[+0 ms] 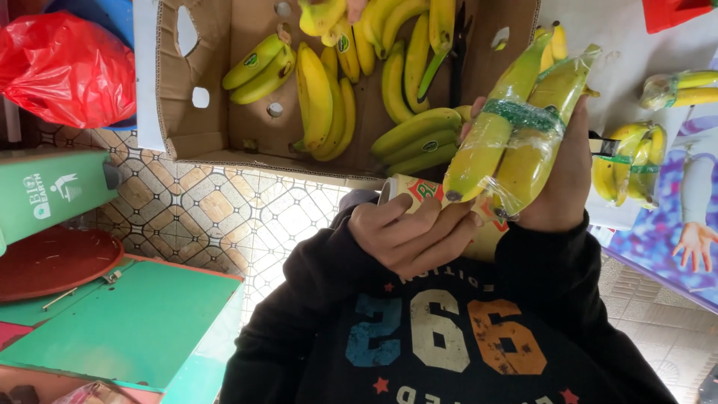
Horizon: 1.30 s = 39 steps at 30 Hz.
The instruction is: Wrapping individual bunches of bananas in plastic film and securing them with tape for retail packaging.
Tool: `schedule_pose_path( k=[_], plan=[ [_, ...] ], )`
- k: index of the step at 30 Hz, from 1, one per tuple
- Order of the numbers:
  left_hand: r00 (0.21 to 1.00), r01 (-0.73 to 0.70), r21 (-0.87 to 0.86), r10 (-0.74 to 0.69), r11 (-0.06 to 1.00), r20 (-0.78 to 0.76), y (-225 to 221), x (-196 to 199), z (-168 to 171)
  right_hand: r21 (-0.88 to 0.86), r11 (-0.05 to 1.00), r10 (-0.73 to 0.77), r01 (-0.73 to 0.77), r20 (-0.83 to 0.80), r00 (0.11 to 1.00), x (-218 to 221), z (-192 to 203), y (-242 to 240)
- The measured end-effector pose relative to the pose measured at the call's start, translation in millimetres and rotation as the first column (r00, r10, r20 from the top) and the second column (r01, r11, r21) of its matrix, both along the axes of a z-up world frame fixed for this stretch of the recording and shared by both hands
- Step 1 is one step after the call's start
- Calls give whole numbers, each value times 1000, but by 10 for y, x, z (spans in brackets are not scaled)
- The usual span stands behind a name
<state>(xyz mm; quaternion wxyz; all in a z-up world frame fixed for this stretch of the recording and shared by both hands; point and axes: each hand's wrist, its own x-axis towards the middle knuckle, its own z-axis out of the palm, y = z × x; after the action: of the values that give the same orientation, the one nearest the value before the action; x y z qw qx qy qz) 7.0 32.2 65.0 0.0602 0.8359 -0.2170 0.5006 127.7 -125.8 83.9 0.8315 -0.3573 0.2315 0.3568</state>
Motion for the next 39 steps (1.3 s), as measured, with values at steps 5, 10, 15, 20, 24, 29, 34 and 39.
schedule_pose_path(
  k=[5,10,15,20,24,29,34,39],
  plan=[
    [999,-35,-23,35,999,17,0,-24,54,2,1000,18,-18,-7,1000,1,28,4],
    [997,-70,-17,70,997,44,-3,-13,55,37,998,44,-45,24,999,11,-30,-49],
    [998,-66,-17,66,998,7,36,-21,45,54,998,27,-27,0,1000,18,-107,-45],
    [995,-94,-100,92,991,-25,9,120,-110,105,994,46,-37,-82,996,-26,-304,2],
    [992,-58,-176,36,983,-124,40,272,-135,-86,993,-95,85,-118,988,-60,-172,165],
    [954,-3,-405,-119,915,-276,172,286,-266,-34,996,-82,84,49,995,-55,-98,124],
    [900,-26,-517,-205,856,-385,284,200,133,-31,995,-96,96,8,995,-42,103,209],
    [813,-74,-738,-388,670,-434,335,138,331,-144,988,-48,58,72,996,-57,161,182]
  ],
)
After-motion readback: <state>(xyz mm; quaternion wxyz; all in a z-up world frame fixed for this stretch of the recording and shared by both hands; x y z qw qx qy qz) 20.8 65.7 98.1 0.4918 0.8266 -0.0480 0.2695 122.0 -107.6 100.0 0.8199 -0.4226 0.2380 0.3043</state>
